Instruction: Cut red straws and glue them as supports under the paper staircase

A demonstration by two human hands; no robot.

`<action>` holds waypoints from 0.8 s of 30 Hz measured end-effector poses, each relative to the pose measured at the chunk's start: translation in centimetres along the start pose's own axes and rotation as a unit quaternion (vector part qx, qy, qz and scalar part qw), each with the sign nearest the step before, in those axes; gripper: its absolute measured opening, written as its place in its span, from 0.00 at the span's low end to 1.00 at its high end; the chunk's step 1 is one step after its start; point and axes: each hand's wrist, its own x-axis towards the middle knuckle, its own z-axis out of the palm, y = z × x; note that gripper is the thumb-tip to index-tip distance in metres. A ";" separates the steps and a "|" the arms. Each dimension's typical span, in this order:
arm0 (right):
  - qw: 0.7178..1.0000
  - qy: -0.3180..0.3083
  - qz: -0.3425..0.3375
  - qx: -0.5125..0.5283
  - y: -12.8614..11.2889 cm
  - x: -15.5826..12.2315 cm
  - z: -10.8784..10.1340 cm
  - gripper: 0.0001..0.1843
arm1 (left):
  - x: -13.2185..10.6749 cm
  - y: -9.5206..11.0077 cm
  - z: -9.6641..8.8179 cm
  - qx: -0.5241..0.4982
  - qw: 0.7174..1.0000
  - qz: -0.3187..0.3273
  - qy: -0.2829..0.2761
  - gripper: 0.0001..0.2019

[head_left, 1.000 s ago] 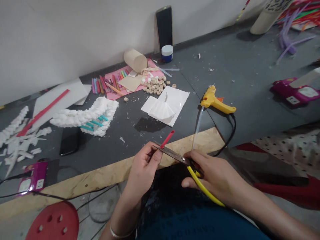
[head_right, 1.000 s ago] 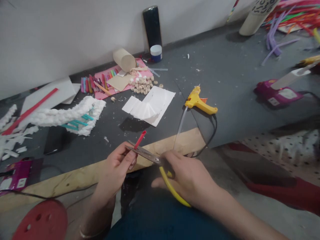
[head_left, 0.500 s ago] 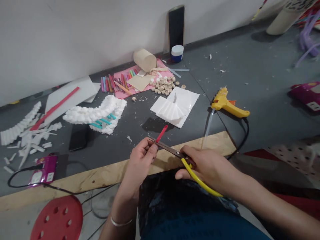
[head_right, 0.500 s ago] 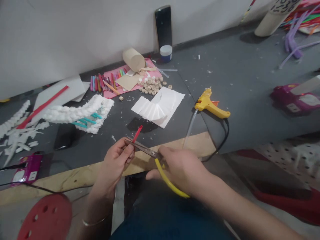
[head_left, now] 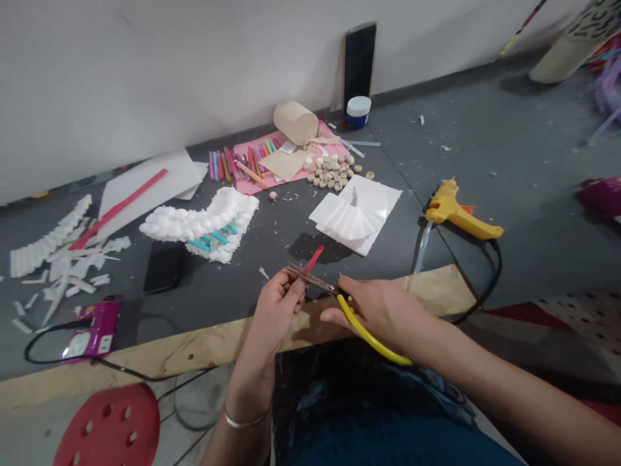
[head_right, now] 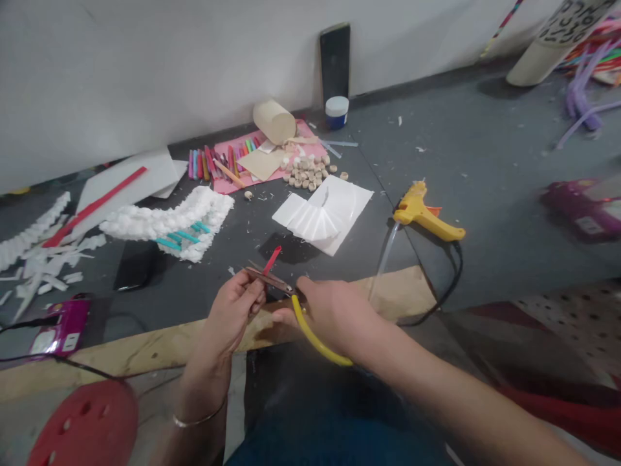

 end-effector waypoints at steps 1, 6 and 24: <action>1.000 -0.003 0.002 -0.004 0.0 0.1 0.1 0.29 | 0.1 -0.1 -0.1 -0.005 1.000 0.001 -0.003 0.12; 1.000 -0.003 0.007 -0.009 -0.1 0.5 0.2 0.30 | 0.4 -0.3 0.1 -0.020 1.000 0.002 -0.003 0.12; 0.983 0.043 -0.006 0.177 3.4 -1.0 -1.1 0.22 | 0.6 1.1 0.4 -0.109 0.991 0.019 0.078 0.14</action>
